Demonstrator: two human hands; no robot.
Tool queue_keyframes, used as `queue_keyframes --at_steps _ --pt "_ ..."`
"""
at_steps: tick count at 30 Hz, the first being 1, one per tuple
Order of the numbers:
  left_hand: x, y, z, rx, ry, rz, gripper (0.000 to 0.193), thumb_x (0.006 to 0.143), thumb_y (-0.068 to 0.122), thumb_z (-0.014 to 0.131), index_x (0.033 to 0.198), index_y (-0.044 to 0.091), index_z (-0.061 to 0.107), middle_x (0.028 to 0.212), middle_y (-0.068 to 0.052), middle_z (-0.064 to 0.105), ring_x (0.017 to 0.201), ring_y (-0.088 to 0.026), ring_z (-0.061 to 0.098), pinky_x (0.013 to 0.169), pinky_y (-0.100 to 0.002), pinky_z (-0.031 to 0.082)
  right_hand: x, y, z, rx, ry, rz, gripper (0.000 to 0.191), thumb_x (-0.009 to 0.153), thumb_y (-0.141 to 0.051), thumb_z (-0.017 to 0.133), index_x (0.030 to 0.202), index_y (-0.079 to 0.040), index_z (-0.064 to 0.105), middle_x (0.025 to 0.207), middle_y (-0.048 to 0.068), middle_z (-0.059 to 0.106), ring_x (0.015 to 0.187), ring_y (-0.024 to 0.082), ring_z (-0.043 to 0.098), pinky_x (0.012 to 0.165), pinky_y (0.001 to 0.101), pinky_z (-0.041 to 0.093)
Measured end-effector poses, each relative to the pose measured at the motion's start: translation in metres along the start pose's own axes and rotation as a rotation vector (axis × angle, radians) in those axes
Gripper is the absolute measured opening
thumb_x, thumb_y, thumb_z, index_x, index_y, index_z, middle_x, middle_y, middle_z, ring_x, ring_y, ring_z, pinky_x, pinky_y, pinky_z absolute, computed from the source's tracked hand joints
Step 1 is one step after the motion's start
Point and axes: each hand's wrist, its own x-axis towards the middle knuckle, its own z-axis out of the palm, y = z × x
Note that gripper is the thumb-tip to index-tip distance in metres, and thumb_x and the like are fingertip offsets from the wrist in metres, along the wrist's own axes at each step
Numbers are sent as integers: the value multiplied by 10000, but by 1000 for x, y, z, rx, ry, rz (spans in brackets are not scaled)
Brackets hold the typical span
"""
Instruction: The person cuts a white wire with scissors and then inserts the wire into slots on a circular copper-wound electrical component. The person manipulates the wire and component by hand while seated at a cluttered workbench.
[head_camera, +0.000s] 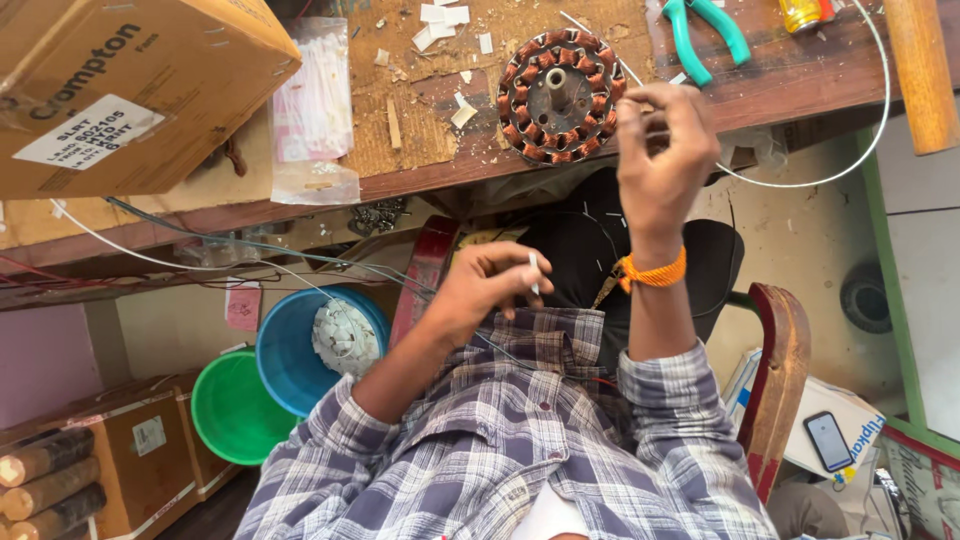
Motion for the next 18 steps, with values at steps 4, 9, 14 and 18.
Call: queue_keyframes --at_steps 4,9,14,18 --pt "-12 -27 4 -258 -13 -180 296 945 116 736 1214 0 689 991 -92 769 806 -141 742 576 -205 533 -4 5 8 -146 -21 -65 123 999 -75 803 1085 -11 742 1150 96 651 856 136 670 708 273 561" --pt "-14 -25 5 -118 -34 -218 339 927 135 737 1246 30 691 1018 -105 770 773 -128 729 565 -199 531 -8 21 2 282 -42 146 132 1054 -127 774 1085 -18 707 1069 93 725 805 97 656 712 248 545" --pt "21 11 5 248 -45 113 225 972 109 744 1145 -33 764 1180 -179 787 840 -145 737 617 -212 535 -28 42 0 810 31 217 270 1044 -253 770 1066 -6 663 1016 134 737 693 101 611 642 225 484" --pt "52 35 7 140 58 255 190 921 91 737 1087 0 744 1320 -137 713 884 -160 762 580 -211 506 -41 51 5 993 125 255 291 1031 -270 766 1064 -3 654 942 124 710 677 103 575 609 227 468"
